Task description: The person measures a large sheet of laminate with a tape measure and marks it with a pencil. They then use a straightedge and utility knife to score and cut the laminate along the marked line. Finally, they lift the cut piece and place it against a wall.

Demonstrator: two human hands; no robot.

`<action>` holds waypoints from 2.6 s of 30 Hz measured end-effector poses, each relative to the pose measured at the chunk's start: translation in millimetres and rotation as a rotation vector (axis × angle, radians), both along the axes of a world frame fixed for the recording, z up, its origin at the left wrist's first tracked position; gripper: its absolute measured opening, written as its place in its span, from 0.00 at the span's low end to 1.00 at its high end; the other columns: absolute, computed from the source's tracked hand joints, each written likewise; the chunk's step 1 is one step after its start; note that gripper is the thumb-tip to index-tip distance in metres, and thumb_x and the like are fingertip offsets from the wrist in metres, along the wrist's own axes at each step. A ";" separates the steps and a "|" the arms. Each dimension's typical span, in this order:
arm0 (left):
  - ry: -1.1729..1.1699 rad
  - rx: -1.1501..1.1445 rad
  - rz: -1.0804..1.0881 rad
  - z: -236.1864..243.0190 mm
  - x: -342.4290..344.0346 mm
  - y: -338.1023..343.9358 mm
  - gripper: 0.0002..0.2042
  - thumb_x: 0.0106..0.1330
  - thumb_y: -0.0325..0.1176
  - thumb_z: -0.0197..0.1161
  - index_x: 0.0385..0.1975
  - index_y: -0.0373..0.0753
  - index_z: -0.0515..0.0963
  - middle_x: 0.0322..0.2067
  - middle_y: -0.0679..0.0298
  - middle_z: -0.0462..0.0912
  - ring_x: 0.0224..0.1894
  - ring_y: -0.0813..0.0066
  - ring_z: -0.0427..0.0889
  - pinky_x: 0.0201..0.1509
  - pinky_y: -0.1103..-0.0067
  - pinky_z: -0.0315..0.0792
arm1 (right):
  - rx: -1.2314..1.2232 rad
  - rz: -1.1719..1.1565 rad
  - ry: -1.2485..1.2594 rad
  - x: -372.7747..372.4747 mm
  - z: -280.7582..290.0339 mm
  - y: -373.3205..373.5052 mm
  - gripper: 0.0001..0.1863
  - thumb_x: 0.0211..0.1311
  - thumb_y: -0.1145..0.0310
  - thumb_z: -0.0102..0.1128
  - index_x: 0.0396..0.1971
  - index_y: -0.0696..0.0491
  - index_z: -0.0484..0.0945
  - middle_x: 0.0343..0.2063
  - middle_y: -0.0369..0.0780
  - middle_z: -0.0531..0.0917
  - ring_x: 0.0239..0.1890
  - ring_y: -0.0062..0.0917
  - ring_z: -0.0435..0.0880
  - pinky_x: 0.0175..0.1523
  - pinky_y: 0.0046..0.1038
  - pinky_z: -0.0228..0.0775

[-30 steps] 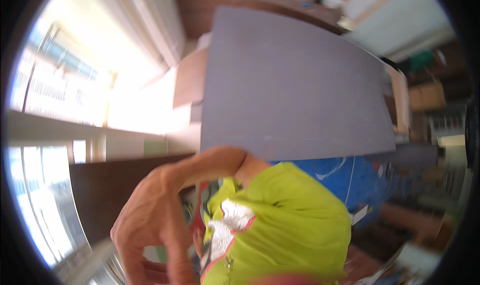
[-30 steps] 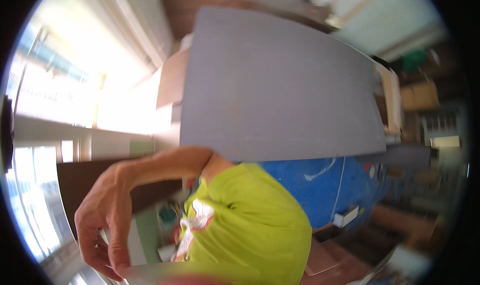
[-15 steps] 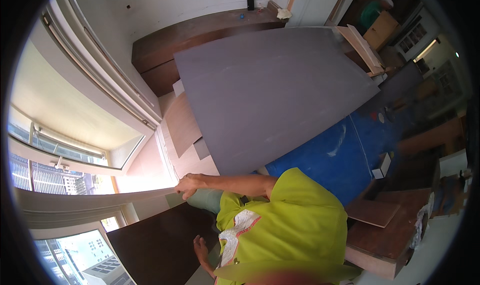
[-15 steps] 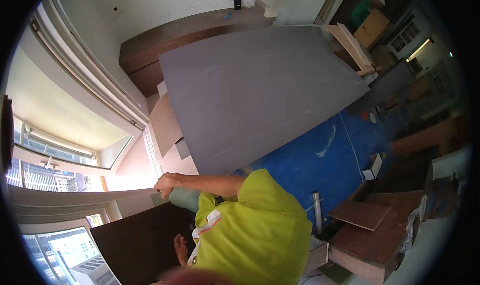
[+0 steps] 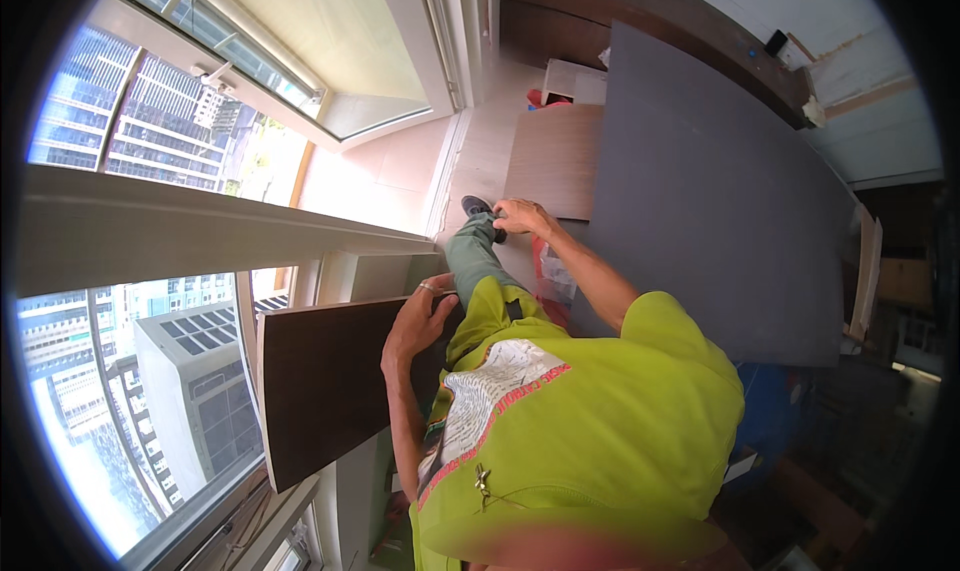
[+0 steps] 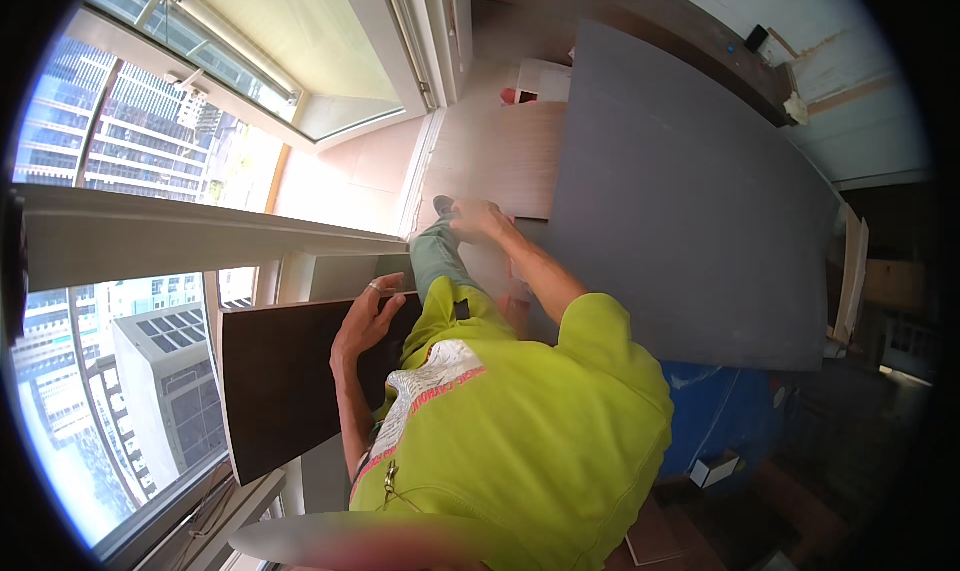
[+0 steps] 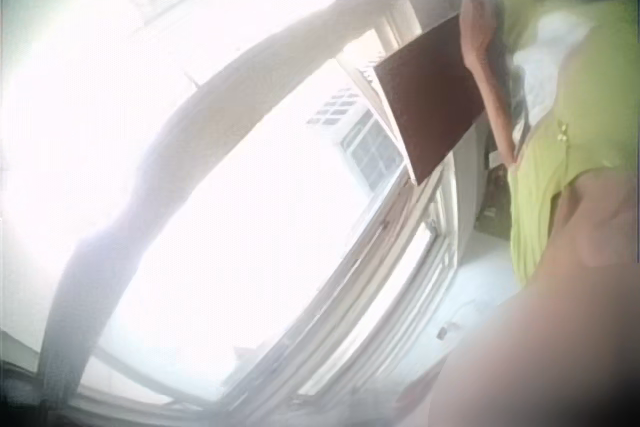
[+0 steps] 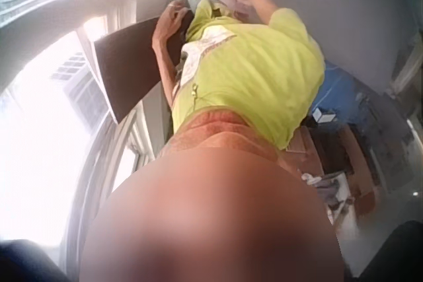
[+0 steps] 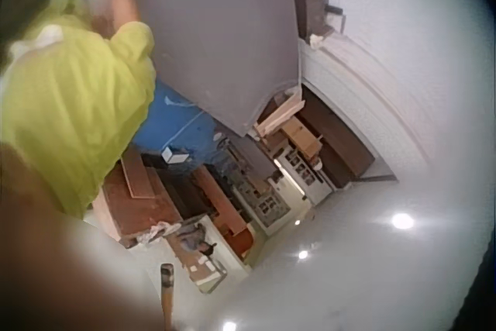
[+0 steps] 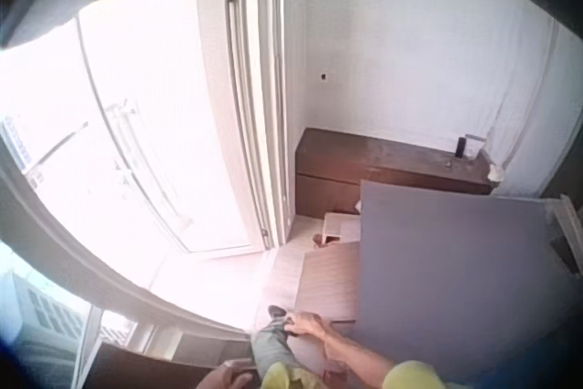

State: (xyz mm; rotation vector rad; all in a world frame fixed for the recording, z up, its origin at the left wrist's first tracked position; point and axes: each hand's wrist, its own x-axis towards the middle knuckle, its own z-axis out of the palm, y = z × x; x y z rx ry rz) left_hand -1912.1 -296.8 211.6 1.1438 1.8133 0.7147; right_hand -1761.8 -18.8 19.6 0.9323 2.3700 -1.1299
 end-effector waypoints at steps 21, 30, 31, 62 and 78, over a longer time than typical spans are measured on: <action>0.178 -0.221 0.058 -33.7 -279.8 348.7 0.21 0.75 0.38 0.61 0.64 0.40 0.72 0.54 0.50 0.83 0.52 0.56 0.84 0.55 0.64 0.79 | -0.654 -0.828 -0.174 -48.0 -200.0 153.2 0.29 0.62 0.48 0.63 0.54 0.56 0.82 0.43 0.44 0.86 0.41 0.34 0.85 0.48 0.38 0.78; 0.234 0.068 -0.516 -35.9 -246.4 561.8 0.21 0.72 0.39 0.63 0.62 0.42 0.74 0.53 0.50 0.83 0.53 0.52 0.83 0.56 0.63 0.77 | -0.395 -1.152 0.494 -73.8 -117.6 290.8 0.25 0.69 0.53 0.62 0.57 0.55 0.79 0.35 0.37 0.84 0.31 0.22 0.82 0.40 0.30 0.77; 0.218 0.092 -0.571 -33.6 -234.7 583.9 0.21 0.72 0.39 0.63 0.62 0.41 0.74 0.53 0.50 0.83 0.54 0.51 0.83 0.57 0.63 0.77 | -0.297 -1.114 0.554 -71.2 -104.4 308.8 0.24 0.70 0.54 0.62 0.57 0.55 0.78 0.36 0.36 0.84 0.32 0.21 0.83 0.41 0.29 0.77; -0.027 0.038 -0.506 -34.6 -199.5 900.2 0.21 0.76 0.34 0.58 0.66 0.38 0.70 0.59 0.51 0.75 0.53 0.61 0.84 0.54 0.69 0.77 | 0.338 -1.637 0.758 43.3 -37.6 752.3 0.21 0.69 0.62 0.63 0.56 0.58 0.78 0.43 0.43 0.86 0.42 0.28 0.85 0.50 0.29 0.77; 0.232 -0.182 -1.206 -58.4 167.0 1158.7 0.21 0.74 0.36 0.60 0.63 0.38 0.72 0.58 0.47 0.74 0.56 0.49 0.81 0.57 0.64 0.76 | 0.442 -2.119 0.323 387.2 -13.7 686.9 0.26 0.67 0.62 0.63 0.64 0.48 0.72 0.52 0.44 0.80 0.42 0.32 0.86 0.52 0.37 0.77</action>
